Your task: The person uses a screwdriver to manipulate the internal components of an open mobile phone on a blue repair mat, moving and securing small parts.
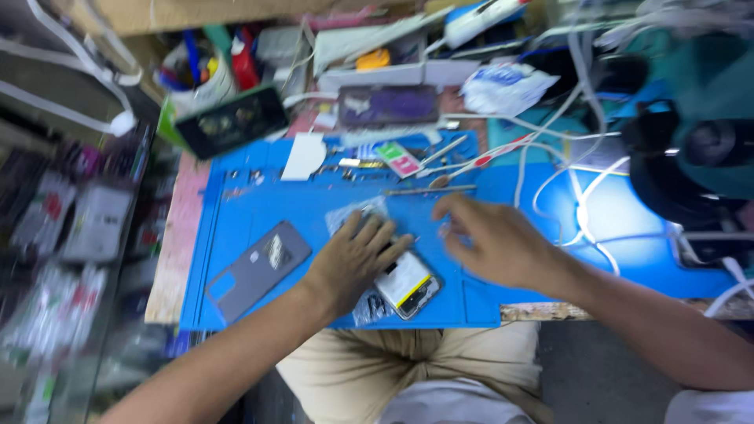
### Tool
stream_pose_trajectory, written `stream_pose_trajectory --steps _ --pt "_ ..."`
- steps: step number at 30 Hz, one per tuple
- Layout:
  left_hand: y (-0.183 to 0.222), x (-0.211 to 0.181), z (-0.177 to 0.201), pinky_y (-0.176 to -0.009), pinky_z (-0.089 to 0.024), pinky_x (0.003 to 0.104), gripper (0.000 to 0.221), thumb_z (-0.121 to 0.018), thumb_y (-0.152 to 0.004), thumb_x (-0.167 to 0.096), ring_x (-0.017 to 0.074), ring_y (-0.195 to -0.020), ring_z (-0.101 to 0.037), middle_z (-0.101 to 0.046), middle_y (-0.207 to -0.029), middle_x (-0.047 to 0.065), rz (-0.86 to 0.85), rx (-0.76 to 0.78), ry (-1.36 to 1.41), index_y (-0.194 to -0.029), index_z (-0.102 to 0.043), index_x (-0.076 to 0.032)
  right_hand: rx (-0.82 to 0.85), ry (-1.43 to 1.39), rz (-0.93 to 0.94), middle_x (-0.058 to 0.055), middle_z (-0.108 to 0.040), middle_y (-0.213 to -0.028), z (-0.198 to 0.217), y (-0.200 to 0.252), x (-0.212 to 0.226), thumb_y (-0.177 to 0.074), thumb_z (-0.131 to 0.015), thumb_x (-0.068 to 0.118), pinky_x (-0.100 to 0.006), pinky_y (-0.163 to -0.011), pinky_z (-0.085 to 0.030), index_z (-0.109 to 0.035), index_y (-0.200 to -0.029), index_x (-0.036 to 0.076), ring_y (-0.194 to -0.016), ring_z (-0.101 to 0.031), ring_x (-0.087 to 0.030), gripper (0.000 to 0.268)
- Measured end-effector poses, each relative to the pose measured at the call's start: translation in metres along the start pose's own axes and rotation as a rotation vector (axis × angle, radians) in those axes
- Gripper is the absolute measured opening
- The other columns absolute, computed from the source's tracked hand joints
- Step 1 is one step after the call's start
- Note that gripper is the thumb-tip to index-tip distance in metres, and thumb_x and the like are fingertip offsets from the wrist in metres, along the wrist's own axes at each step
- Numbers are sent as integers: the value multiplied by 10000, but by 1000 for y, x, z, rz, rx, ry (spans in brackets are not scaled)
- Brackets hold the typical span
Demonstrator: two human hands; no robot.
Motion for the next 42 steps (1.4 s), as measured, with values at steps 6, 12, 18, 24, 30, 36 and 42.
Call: stream_pose_trajectory --steps 6,12,18,24,30,36,42 --pt "-6 27 0 -1008 -417 477 1073 -897 -551 -477 360 -1170 -563 -552 -1277 193 133 195 272 -1422 -442 -45 298 168 249 -123 -689 -854 -31 37 33 -933 -679 455 -503 -578 -546 -589 -1077 110 -726 -701 -380 385" --pt "3 31 -4 -814 -539 420 787 -844 -602 -525 336 -901 -691 -634 -1039 162 280 166 435 -1138 -578 -14 276 461 308 -84 -644 -773 -67 41 28 -1029 -533 461 -438 -504 -537 -599 -1073 137 -641 -699 -289 334" --pt "13 17 -2 -764 -559 431 772 -805 -646 -580 329 -848 -702 -627 -991 166 348 210 528 -1080 -587 21 256 503 355 -69 -630 -756 -66 39 5 -956 -592 452 -419 -487 -529 -626 -1054 131 -629 -699 -266 338" --pt "28 16 7 -823 -516 458 929 -839 -605 -504 336 -998 -637 -582 -1073 167 359 120 539 -1312 -526 12 119 694 608 -17 -610 -773 -68 56 0 -912 -622 284 -333 -494 -504 -651 -1092 157 -623 -662 -188 223" --pt "50 14 3 -878 -455 479 971 -868 -596 -420 370 -1113 -552 -568 -1172 204 377 -103 655 -1425 -512 -61 -109 524 777 -22 -575 -800 -40 48 1 -877 -701 164 -334 -539 -477 -580 -1024 129 -661 -613 -181 194" --pt "58 6 7 -967 -417 506 923 -850 -640 -385 393 -1148 -547 -564 -1271 201 337 -354 713 -1422 -502 -41 -377 44 699 -168 -636 -1117 -15 39 16 -1021 -553 -14 -425 -773 -536 -400 -1192 40 -870 -662 -288 235" --pt "74 2 7 -979 -413 506 781 -810 -681 -330 414 -1138 -531 -546 -1287 229 353 -337 730 -1393 -582 -103 -224 -131 133 -196 -712 -1097 -19 23 -12 -1077 -579 86 -391 -728 -571 -431 -1218 -4 -829 -713 -285 224"
Point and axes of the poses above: each hand's wrist, its own y-axis away from the middle knuckle, its own z-axis out of the back of the hand, x = y × z, the point moved 4 cm from there along -y, towards the middle knuckle
